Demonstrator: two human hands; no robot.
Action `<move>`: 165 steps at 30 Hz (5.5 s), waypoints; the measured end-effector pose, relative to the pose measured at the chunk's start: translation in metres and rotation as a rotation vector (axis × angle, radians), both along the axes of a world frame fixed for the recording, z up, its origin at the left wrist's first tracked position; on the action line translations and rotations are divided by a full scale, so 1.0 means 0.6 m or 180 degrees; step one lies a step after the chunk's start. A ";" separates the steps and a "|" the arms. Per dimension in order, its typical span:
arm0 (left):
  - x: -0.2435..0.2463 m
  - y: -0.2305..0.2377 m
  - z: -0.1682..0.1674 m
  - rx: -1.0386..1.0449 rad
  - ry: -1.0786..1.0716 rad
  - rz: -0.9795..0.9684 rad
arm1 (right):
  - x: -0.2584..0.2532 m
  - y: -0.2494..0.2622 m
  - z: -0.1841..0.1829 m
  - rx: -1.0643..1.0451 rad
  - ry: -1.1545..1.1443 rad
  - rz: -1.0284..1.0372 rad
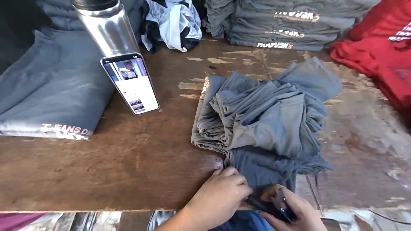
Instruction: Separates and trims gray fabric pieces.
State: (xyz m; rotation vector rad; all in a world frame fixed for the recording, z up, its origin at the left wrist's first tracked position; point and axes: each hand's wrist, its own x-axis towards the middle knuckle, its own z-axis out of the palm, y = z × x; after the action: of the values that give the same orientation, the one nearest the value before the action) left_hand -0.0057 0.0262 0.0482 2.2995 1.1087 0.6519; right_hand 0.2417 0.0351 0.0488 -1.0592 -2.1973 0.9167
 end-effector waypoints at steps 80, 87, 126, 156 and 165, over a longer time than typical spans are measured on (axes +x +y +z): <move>0.020 -0.031 -0.041 -0.0896 -0.3912 0.0862 | -0.112 0.000 -0.030 -0.0032 0.2063 -0.0424; 0.024 -0.036 -0.038 -0.0619 -0.3496 0.0976 | -0.134 0.005 -0.022 0.0677 0.1881 -0.0795; 0.013 -0.028 -0.030 -0.1798 -0.5068 0.1244 | -0.059 -0.008 -0.022 0.0421 -0.0219 -0.0254; 0.010 -0.028 -0.032 -0.1928 -0.5030 0.1117 | -0.103 -0.019 0.010 0.0527 -0.0448 -0.0578; 0.011 -0.029 -0.033 -0.1872 -0.4968 0.1086 | -0.105 -0.021 -0.001 0.0521 -0.0484 -0.0708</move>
State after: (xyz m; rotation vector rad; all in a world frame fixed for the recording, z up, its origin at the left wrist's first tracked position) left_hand 0.0008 0.0089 0.0282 0.6073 0.6531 1.5401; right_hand 0.1789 0.0227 0.0483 -1.2973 -2.1764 0.5654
